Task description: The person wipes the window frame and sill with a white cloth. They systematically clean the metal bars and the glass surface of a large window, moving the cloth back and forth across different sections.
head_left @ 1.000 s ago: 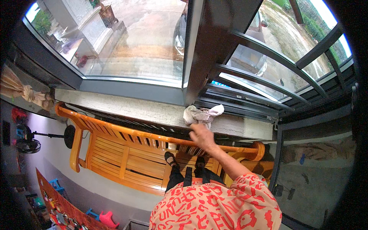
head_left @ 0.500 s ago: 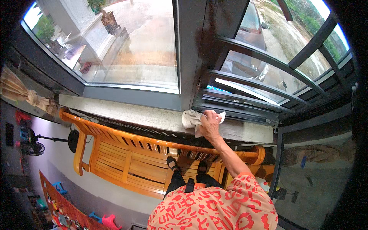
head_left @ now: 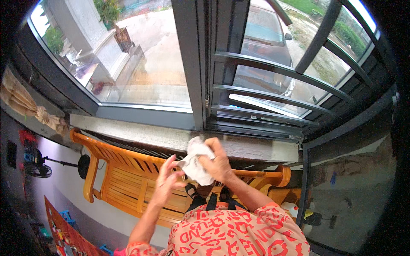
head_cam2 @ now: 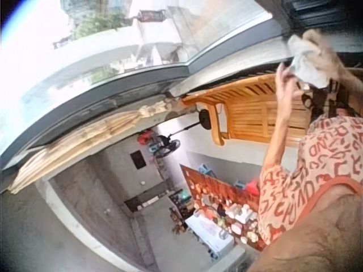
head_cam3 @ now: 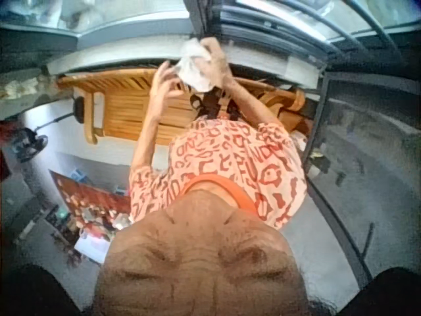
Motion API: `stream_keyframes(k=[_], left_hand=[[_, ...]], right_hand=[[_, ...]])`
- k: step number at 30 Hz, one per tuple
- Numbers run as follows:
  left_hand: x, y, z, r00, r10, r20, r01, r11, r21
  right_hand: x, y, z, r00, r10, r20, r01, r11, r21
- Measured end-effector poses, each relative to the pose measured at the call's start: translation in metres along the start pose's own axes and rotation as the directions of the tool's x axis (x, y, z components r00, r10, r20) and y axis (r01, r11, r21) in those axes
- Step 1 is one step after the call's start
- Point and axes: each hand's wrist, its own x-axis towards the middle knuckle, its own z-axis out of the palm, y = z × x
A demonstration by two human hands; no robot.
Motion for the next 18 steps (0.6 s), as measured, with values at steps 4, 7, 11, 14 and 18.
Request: stream_keyframes(k=[4, 7, 11, 14, 18], left_hand=[[0.053, -0.009, 0.057, 0.994, 0.068, 0.087, -0.035, 0.942, -0.334], [0.073, -0.007, 0.074, 0.984, -0.012, 0.180, 0.115, 0.806, -0.580], [0.084, 0.020, 0.095, 0.980, 0.029, 0.196, -0.067, 0.980, 0.188], [0.094, 0.025, 0.067, 0.941, 0.339, -0.020, -0.266, 0.773, 0.576], [0.122, 0.038, 0.058, 0.849, 0.509, -0.142, -0.310, 0.697, 0.647]], right_hand=[[0.000, 0.009, -0.005, 0.923, -0.382, 0.045, 0.374, 0.863, -0.339], [0.006, 0.017, -0.017, 0.905, -0.425, -0.035, 0.402, 0.877, -0.264], [0.011, 0.057, -0.029, 0.907, -0.244, -0.342, 0.275, 0.961, 0.043], [0.042, 0.062, -0.060, 0.765, -0.348, -0.541, 0.168, 0.920, -0.354], [0.092, 0.060, -0.054, 0.789, -0.534, -0.305, 0.008, 0.505, -0.863]])
